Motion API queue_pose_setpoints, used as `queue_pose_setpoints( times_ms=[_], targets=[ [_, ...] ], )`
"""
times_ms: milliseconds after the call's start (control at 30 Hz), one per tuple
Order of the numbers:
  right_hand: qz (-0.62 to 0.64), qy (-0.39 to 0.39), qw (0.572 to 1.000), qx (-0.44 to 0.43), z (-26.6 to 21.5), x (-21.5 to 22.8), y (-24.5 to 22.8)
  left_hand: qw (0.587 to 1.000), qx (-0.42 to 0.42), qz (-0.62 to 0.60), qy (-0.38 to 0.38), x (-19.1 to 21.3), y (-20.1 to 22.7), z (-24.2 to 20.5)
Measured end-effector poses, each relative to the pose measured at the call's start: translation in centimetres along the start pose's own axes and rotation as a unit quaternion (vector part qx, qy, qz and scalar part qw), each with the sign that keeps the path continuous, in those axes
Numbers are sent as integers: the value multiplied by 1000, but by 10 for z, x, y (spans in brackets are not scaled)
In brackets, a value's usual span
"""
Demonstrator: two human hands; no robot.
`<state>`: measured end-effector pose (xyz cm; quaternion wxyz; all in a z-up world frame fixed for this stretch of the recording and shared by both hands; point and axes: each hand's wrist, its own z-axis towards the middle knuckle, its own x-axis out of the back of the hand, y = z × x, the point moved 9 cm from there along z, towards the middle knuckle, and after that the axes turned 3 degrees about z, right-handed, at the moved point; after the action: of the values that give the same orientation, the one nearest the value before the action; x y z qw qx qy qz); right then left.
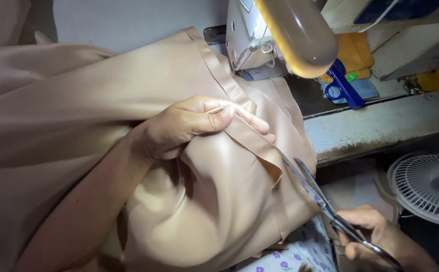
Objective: A person is using a pair of scissors to trim the edges of a large piece of beige fabric on a sewing table.
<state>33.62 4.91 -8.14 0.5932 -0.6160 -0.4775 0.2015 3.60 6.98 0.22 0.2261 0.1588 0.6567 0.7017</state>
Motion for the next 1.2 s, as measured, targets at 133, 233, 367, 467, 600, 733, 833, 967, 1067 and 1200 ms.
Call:
queue_pose_setpoints(
  times_ms=[133,233,367,467,600,733,833,967,1067,1200],
  targets=[
    [54,-4,997,-62,7,-9,3,991,0,-133,-32,-7,1,-1],
    [66,-31,997,-38,19,-15,-11,977,27,-211,-33,-10,-4,-2],
    [164,-61,981,-82,27,-20,9,994,-43,-92,-28,-6,9,-3],
    [320,-109,941,20,46,-29,-26,984,11,-177,-17,-6,-3,-4],
    [301,-161,939,38,59,-30,-38,948,93,-304,-3,-8,-23,-5],
    [287,-166,941,62,66,-29,-46,938,158,-296,86,5,-50,-10],
    [282,-162,944,64,68,-29,-48,956,162,-209,129,21,-71,-14],
    [144,-111,980,83,64,-21,-42,924,205,-294,138,4,-50,-14],
    [105,-80,989,73,59,-19,-36,925,192,-304,123,1,-49,-12],
    [113,-73,989,55,54,-20,-30,936,149,-312,63,-8,-36,-8]
  ],
)
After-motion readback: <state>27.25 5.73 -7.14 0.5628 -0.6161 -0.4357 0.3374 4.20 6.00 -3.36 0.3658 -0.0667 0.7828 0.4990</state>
